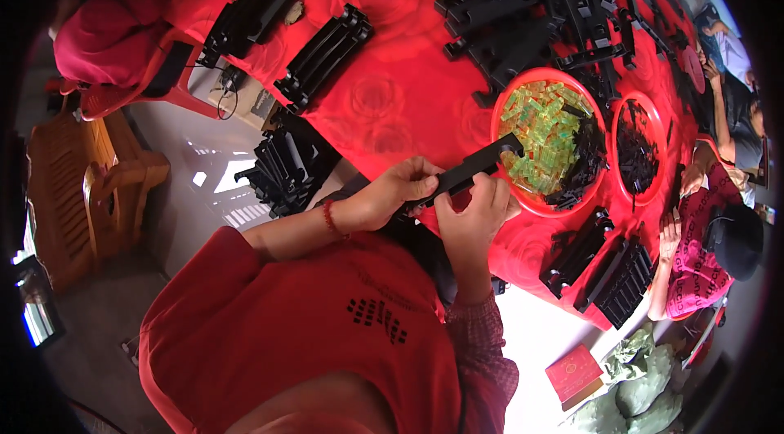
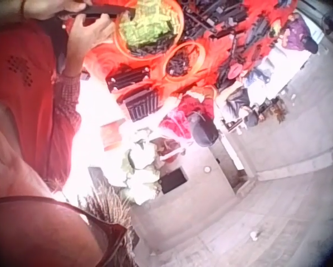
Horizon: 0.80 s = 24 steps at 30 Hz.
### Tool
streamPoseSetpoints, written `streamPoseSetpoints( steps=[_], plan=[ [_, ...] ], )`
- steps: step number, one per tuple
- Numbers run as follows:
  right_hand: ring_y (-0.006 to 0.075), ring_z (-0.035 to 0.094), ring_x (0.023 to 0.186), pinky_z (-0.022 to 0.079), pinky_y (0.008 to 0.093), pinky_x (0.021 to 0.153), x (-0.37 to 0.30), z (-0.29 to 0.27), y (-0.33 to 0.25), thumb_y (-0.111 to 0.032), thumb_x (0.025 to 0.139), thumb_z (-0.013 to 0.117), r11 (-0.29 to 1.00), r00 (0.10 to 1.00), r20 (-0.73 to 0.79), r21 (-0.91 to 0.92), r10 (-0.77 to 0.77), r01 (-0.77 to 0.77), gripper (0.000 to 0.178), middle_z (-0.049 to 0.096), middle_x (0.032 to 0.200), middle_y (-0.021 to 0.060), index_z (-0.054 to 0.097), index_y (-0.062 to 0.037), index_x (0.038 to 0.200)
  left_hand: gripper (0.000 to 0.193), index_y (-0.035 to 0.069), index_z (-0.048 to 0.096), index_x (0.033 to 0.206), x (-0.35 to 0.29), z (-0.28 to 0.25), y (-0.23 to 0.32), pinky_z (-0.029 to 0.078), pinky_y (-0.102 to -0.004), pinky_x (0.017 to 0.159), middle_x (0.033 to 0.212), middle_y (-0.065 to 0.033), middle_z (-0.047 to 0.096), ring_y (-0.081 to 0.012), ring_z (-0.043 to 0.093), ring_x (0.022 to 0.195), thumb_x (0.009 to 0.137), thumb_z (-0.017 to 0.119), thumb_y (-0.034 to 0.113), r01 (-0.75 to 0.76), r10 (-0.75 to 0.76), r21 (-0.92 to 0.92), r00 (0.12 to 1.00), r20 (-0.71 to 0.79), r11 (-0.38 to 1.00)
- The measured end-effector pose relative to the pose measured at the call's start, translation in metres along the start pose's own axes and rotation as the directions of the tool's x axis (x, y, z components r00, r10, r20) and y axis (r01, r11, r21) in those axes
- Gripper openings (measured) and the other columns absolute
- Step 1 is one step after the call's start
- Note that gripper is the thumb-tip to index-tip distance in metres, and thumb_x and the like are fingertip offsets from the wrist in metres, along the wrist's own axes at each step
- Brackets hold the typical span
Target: The person assembles plastic components by taking small plastic parts from trays and inserting them into black plastic housings by hand.
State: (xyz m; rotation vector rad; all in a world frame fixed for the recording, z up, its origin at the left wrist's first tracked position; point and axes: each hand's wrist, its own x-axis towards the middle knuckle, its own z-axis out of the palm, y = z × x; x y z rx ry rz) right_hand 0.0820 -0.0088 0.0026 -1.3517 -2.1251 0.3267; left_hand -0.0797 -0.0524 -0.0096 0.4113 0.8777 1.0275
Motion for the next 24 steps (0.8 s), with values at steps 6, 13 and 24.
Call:
streamPoseSetpoints(
  steps=[6,13,24],
  plan=[
    [0.0297,0.050,0.098,0.033,0.0454,0.087,0.004,0.004,-0.002,-0.016,0.061,0.082,0.999,0.997,-0.071,0.038,-0.003,0.006,0.052,0.054,0.098,0.0086,0.056,-0.0077,0.105,0.024,0.006,0.057,0.113,0.002,0.001,0.010,0.040,-0.0214,0.060,0.083,0.0023,0.056,-0.0058,0.049,0.067,0.100,0.059,0.027,-0.060,0.069,0.171,0.996,-0.048,0.983],
    [0.0288,0.050,0.099,0.033,0.0435,0.087,-0.007,0.007,0.008,-0.017,0.061,0.083,1.000,0.995,-0.104,-0.010,-0.001,0.000,0.052,0.055,0.099,0.0080,0.057,-0.0084,0.104,0.020,0.008,0.058,0.107,0.010,0.001,0.000,0.037,-0.0213,0.056,0.080,0.0036,0.056,-0.0050,0.047,0.064,0.099,0.062,0.026,-0.003,0.007,0.077,0.999,-0.052,0.997],
    [0.0168,0.049,0.079,0.044,0.0312,0.075,0.004,-0.004,0.002,0.000,0.084,0.068,0.923,0.997,0.078,0.385,-0.013,-0.018,0.050,0.055,0.095,0.0061,0.055,-0.0022,0.133,0.047,0.006,0.051,0.113,-0.029,-0.036,0.076,0.041,-0.0233,0.056,0.085,0.0010,0.054,-0.0072,0.049,0.066,0.084,0.080,0.029,-0.056,0.116,0.251,0.966,-0.233,0.966]
  ],
)
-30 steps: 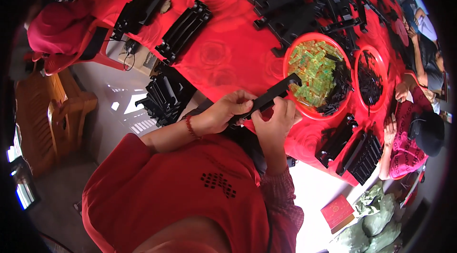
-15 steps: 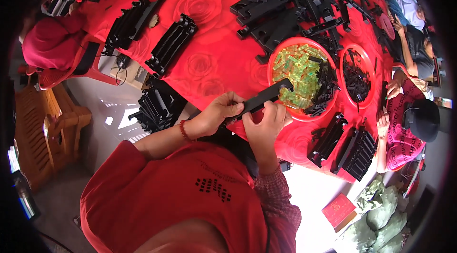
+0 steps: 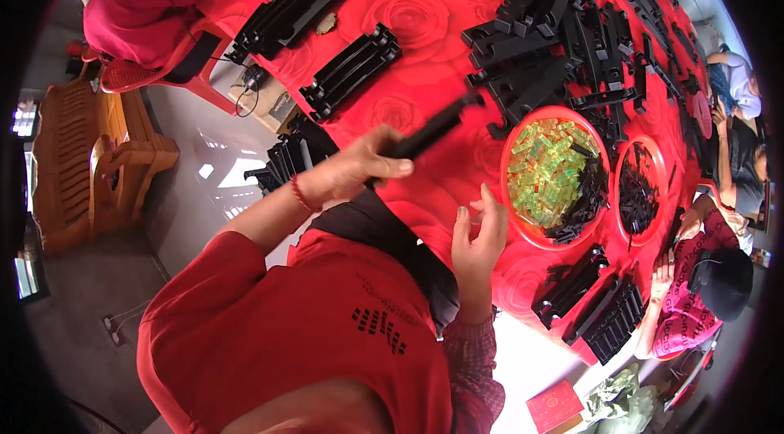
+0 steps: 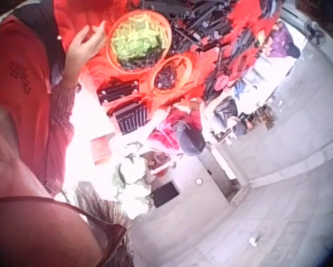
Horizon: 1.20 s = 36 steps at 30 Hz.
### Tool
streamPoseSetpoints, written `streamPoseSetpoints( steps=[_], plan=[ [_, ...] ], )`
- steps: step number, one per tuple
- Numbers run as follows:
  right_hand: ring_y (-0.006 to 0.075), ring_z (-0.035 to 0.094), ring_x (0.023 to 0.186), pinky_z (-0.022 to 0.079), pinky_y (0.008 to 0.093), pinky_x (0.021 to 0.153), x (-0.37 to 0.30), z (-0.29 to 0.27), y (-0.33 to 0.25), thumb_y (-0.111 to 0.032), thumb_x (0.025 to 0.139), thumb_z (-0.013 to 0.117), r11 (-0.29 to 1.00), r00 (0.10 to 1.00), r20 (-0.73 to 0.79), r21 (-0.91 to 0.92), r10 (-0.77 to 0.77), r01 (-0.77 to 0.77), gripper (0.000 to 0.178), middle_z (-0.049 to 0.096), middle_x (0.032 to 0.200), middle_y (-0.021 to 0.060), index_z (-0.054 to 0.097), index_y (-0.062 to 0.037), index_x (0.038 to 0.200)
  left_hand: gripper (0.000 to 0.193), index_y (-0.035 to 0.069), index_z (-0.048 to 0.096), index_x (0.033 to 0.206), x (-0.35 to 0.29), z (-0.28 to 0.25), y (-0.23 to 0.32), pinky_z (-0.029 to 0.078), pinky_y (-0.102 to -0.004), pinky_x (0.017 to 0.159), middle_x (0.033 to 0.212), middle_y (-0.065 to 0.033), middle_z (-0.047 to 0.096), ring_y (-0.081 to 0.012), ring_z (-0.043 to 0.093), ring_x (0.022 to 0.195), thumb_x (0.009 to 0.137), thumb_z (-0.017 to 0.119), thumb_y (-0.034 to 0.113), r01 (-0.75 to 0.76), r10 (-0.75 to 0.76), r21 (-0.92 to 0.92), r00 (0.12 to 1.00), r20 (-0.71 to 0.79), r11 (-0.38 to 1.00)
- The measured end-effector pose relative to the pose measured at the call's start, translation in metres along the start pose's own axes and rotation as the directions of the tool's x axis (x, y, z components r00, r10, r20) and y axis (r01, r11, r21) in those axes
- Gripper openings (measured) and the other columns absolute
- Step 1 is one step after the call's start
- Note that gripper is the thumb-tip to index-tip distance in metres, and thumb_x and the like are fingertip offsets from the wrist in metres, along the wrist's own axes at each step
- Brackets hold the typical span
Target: The person assembles plastic components by taking small plastic parts from trays and inserting them into black plastic housings by hand.
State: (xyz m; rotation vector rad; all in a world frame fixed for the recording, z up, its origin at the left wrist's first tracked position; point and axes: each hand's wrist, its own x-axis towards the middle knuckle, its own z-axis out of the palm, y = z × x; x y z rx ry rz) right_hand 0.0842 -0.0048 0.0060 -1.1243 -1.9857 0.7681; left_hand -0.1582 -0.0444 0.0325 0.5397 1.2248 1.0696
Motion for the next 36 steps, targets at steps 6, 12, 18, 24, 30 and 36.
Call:
streamPoseSetpoints(
  steps=[6,12,18,24,30,36],
  plan=[
    [0.0295,0.060,0.082,0.050,0.0377,0.072,-0.024,0.017,0.050,0.002,0.087,0.063,0.996,0.999,0.007,-0.083,-0.041,0.042,0.023,0.062,0.091,0.0145,0.066,-0.0010,0.110,0.038,-0.001,0.058,0.112,0.010,-0.071,0.034,0.046,-0.0259,0.065,0.091,-0.0011,0.057,-0.0096,0.056,0.076,0.087,0.076,0.022,-0.157,0.321,0.470,0.900,-0.294,0.869],
    [0.0313,0.061,0.084,0.051,0.0396,0.073,-0.020,0.018,0.044,0.004,0.087,0.062,0.995,0.997,0.006,-0.063,-0.082,0.082,0.020,0.064,0.092,0.0149,0.066,-0.0007,0.106,0.043,-0.003,0.064,0.114,0.034,-0.124,0.034,0.049,-0.0331,0.075,0.093,-0.0128,0.061,-0.0213,0.062,0.085,0.091,0.070,0.032,-0.140,0.687,0.852,0.663,-0.298,0.505],
    [0.0314,0.061,0.084,0.051,0.0395,0.074,-0.021,0.017,0.043,0.003,0.087,0.062,0.996,0.998,0.001,-0.060,-0.070,0.070,0.019,0.064,0.092,0.0150,0.066,0.0000,0.105,0.037,0.003,0.067,0.113,0.042,-0.129,0.035,0.050,-0.0371,0.077,0.096,-0.0182,0.066,-0.0290,0.065,0.086,0.093,0.067,0.033,-0.086,0.648,0.793,0.633,-0.424,0.603],
    [0.0253,0.060,0.080,0.048,0.0334,0.067,-0.021,0.018,0.044,0.004,0.087,0.063,0.991,0.993,-0.026,-0.071,-0.118,0.116,0.019,0.063,0.092,0.0127,0.067,-0.0004,0.105,0.030,0.005,0.071,0.107,0.056,-0.137,0.022,0.047,-0.0337,0.079,0.084,-0.0110,0.062,-0.0229,0.060,0.086,0.093,0.067,0.032,-0.055,0.745,0.866,0.538,-0.394,0.498],
    [0.0258,0.060,0.080,0.048,0.0338,0.067,-0.021,0.019,0.044,0.004,0.087,0.063,0.992,0.995,-0.025,-0.084,-0.096,0.093,0.020,0.063,0.091,0.0125,0.067,-0.0012,0.105,0.029,0.006,0.075,0.100,0.060,-0.142,0.015,0.045,-0.0393,0.083,0.086,-0.0138,0.063,-0.0292,0.058,0.092,0.090,0.068,0.032,0.000,0.807,0.935,0.506,-0.305,0.353],
    [0.0295,0.062,0.083,0.051,0.0376,0.072,-0.015,0.020,0.040,0.002,0.086,0.063,0.984,0.988,-0.051,-0.112,-0.148,0.141,0.019,0.064,0.091,0.0142,0.067,-0.0014,0.104,0.024,0.006,0.075,0.094,0.064,-0.160,0.019,0.047,-0.0440,0.077,0.084,-0.0154,0.066,-0.0337,0.061,0.082,0.091,0.064,0.028,-0.025,0.832,0.962,0.509,-0.221,0.271]
  ],
)
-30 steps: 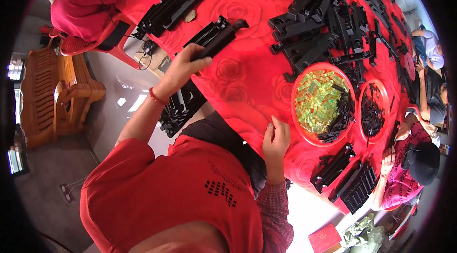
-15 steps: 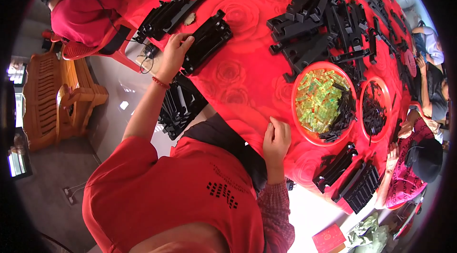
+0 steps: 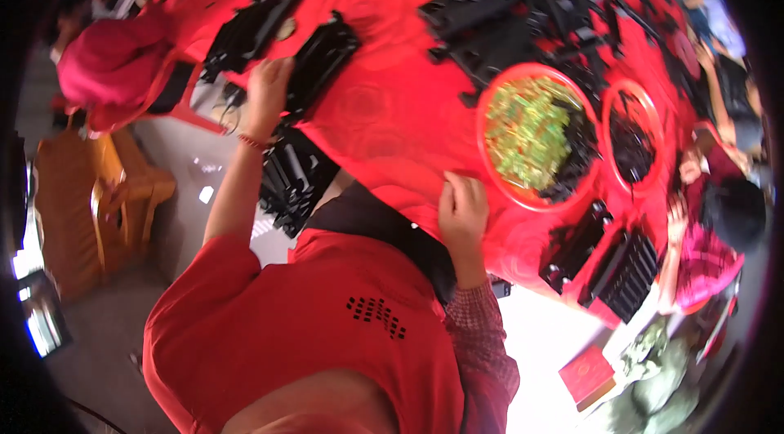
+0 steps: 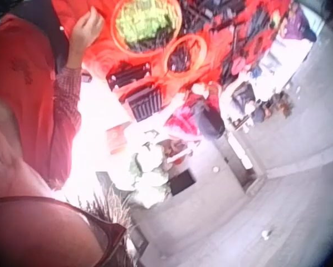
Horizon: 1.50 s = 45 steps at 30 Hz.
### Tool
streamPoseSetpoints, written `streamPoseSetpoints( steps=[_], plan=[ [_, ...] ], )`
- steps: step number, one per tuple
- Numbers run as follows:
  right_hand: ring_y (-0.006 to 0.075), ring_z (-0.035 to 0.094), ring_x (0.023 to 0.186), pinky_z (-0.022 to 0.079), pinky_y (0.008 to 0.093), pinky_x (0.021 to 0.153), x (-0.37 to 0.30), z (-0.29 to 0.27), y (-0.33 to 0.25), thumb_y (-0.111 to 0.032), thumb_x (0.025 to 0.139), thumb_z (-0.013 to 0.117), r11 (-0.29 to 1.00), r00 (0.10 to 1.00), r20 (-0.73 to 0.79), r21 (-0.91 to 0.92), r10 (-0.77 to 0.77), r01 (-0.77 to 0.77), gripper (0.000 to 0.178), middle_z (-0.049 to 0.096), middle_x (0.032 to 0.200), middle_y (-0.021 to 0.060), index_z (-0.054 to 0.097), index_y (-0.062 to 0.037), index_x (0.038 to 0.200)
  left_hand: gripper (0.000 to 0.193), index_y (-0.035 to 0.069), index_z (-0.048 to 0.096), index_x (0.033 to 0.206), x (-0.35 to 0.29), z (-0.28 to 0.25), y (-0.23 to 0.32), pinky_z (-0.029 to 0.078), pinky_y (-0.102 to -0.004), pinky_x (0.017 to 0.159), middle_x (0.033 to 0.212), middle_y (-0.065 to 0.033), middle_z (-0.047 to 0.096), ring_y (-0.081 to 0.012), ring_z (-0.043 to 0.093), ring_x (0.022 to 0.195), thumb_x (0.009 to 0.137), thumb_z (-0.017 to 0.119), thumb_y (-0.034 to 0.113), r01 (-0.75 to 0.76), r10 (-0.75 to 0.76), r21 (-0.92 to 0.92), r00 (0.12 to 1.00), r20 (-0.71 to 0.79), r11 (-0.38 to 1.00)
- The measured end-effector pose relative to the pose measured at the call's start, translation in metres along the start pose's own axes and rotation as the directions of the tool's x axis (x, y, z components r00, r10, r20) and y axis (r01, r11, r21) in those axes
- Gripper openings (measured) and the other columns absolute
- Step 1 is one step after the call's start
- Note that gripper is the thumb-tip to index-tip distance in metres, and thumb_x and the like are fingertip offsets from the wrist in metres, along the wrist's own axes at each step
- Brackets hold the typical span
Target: The person assembles plastic components by taking small plastic parts from trays and inserting them into black plastic housings by hand.
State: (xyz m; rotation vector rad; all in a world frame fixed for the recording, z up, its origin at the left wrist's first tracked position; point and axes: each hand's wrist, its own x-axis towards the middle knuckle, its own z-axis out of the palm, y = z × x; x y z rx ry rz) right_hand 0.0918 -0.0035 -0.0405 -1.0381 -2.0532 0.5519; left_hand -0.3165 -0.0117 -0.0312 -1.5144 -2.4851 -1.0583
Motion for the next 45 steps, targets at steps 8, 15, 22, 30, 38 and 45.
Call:
streamPoseSetpoints(
  steps=[8,15,22,30,38,45],
  plan=[
    [0.0322,0.062,0.083,0.050,0.0410,0.074,-0.003,-0.007,0.004,0.002,0.083,0.064,0.997,0.997,0.027,0.038,0.073,-0.074,0.020,0.062,0.089,0.0134,0.066,-0.0027,0.102,0.028,0.003,0.065,0.112,-0.001,-0.006,0.022,0.047,-0.0460,0.081,0.091,-0.0165,0.066,-0.0364,0.061,0.090,0.097,0.057,0.025,-0.153,0.162,0.073,0.979,-0.124,0.985],
    [0.0329,0.061,0.082,0.050,0.0414,0.073,-0.001,-0.012,0.006,0.002,0.083,0.064,0.993,0.997,0.022,0.084,0.078,-0.079,0.019,0.062,0.089,0.0140,0.065,-0.0025,0.101,0.038,0.000,0.060,0.119,0.029,0.030,0.164,0.048,-0.0458,0.084,0.104,-0.0190,0.064,-0.0373,0.059,0.097,0.085,0.070,0.014,-0.420,0.432,-0.148,0.901,0.053,0.895],
    [0.0328,0.061,0.080,0.050,0.0415,0.071,0.004,-0.015,0.001,0.002,0.082,0.063,0.982,0.993,0.067,0.153,0.102,-0.111,0.016,0.061,0.084,0.0143,0.065,-0.0015,0.097,0.062,-0.005,0.052,0.126,0.126,0.178,0.229,0.047,-0.0493,0.094,0.115,-0.0239,0.059,-0.0407,0.056,0.109,0.085,0.070,0.037,-0.370,0.376,-0.137,0.926,0.022,0.919],
    [0.0267,0.059,0.076,0.048,0.0353,0.067,0.009,-0.033,0.012,0.002,0.085,0.061,0.874,0.959,0.241,0.422,0.148,-0.241,0.019,0.060,0.084,0.0113,0.066,-0.0030,0.103,0.086,-0.006,0.047,0.132,0.220,0.225,0.265,0.039,-0.0495,0.108,0.137,-0.0268,0.048,-0.0410,0.045,0.131,0.083,0.062,0.063,0.081,-0.079,0.011,0.926,0.369,0.997],
    [0.0229,0.060,0.078,0.048,0.0308,0.068,0.011,-0.040,0.027,0.003,0.086,0.065,0.780,0.909,0.395,0.523,0.135,-0.344,0.023,0.061,0.088,0.0095,0.067,-0.0058,0.107,0.087,-0.001,0.047,0.137,0.239,0.249,0.312,0.040,-0.0466,0.108,0.143,-0.0221,0.045,-0.0377,0.043,0.134,0.081,0.065,0.063,0.009,-0.060,0.123,0.907,0.417,0.992],
    [0.0302,0.062,0.087,0.050,0.0379,0.076,0.010,-0.041,0.032,0.000,0.088,0.061,0.790,0.937,0.338,0.548,0.090,-0.273,0.020,0.063,0.093,0.0133,0.064,-0.0034,0.108,0.074,-0.011,0.051,0.123,0.226,0.256,0.313,0.046,-0.0455,0.102,0.128,-0.0328,0.055,-0.0431,0.054,0.123,0.083,0.068,0.049,-0.208,0.130,0.190,0.925,0.357,0.960]
  ],
)
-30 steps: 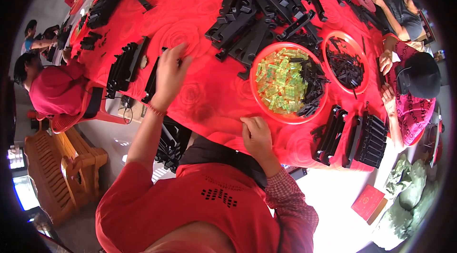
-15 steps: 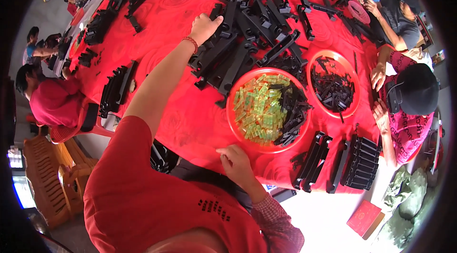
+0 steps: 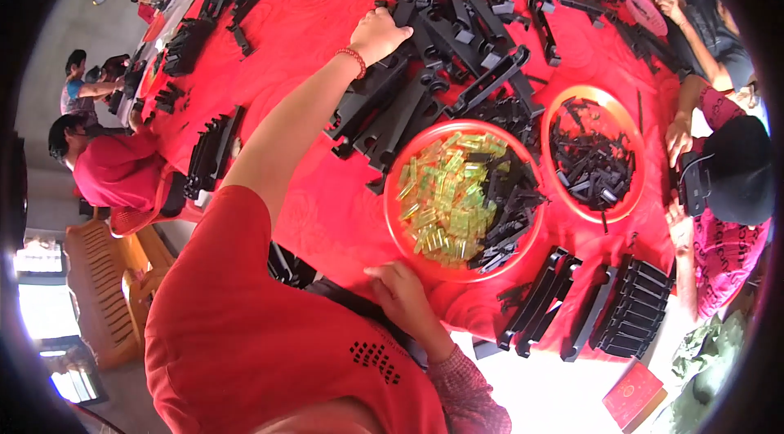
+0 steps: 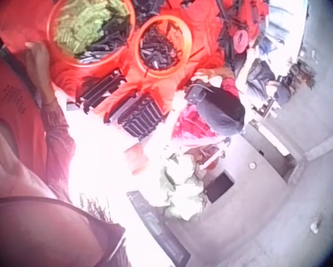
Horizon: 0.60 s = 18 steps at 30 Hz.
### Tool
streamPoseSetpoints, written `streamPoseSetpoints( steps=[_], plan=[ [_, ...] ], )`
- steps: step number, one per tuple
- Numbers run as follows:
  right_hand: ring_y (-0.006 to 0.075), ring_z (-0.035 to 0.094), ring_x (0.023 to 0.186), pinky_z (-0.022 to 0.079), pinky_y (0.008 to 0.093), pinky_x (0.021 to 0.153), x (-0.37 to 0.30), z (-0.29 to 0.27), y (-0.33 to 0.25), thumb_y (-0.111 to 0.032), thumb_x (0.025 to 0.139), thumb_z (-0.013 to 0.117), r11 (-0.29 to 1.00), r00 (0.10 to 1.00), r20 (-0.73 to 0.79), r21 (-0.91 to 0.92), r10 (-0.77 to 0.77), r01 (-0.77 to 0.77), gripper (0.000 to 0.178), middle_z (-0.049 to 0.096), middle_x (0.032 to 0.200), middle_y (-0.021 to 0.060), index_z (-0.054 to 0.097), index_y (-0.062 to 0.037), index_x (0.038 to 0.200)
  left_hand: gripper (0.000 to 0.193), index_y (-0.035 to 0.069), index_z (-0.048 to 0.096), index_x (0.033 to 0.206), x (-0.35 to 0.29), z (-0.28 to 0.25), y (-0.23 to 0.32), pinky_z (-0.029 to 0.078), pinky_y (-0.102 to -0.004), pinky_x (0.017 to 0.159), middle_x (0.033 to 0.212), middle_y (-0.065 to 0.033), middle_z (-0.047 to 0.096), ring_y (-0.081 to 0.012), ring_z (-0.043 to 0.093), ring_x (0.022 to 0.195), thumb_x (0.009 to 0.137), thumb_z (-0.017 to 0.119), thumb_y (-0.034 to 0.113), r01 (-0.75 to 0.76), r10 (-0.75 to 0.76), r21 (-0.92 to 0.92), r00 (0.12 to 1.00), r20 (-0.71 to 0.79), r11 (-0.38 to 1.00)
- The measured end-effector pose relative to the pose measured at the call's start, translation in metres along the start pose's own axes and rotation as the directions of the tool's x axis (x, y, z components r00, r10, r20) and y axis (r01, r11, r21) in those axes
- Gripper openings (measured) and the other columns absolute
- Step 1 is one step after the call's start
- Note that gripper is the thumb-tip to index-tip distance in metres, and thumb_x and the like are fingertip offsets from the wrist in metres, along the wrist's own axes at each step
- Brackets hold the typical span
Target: The person assembles plastic components by taking small plastic parts from trays and inserting them into black plastic housings by hand.
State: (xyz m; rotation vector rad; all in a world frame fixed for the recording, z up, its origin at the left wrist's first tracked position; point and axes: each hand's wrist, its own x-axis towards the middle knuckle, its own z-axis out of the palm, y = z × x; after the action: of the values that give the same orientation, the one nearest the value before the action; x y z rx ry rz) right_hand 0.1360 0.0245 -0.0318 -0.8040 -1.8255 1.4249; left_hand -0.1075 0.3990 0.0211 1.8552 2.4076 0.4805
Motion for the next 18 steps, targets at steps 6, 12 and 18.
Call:
streamPoseSetpoints(
  steps=[6,12,18],
  plan=[
    [0.0334,0.061,0.091,0.049,0.0407,0.079,-0.002,-0.002,-0.004,0.000,0.088,0.059,1.000,1.000,-0.018,-0.001,-0.026,0.026,0.019,0.062,0.094,0.0159,0.063,-0.0007,0.106,0.069,-0.011,0.049,0.121,-0.031,-0.023,-0.005,0.051,-0.0446,0.094,0.112,-0.0303,0.064,-0.0424,0.063,0.109,0.078,0.075,0.037,0.005,-0.011,-0.257,1.000,-0.021,0.966],
    [0.0304,0.062,0.085,0.050,0.0379,0.076,-0.003,0.004,0.002,-0.002,0.088,0.060,0.992,0.993,-0.054,-0.078,-0.108,0.103,0.012,0.063,0.089,0.0145,0.066,0.0000,0.099,0.062,-0.006,0.046,0.125,-0.101,-0.063,-0.005,0.052,-0.0441,0.089,0.106,-0.0268,0.067,-0.0409,0.066,0.103,0.083,0.074,0.030,-0.099,0.027,-0.421,0.984,-0.174,0.902],
    [0.0340,0.060,0.084,0.049,0.0416,0.075,-0.004,0.008,0.004,0.001,0.086,0.060,0.984,0.984,-0.040,-0.036,-0.175,0.173,0.015,0.060,0.086,0.0160,0.063,-0.0002,0.101,0.062,-0.006,0.051,0.127,-0.213,-0.072,-0.042,0.051,-0.0377,0.085,0.105,-0.0208,0.069,-0.0301,0.068,0.096,0.080,0.079,0.024,-0.083,0.051,-0.597,0.996,-0.070,0.798]
  ],
)
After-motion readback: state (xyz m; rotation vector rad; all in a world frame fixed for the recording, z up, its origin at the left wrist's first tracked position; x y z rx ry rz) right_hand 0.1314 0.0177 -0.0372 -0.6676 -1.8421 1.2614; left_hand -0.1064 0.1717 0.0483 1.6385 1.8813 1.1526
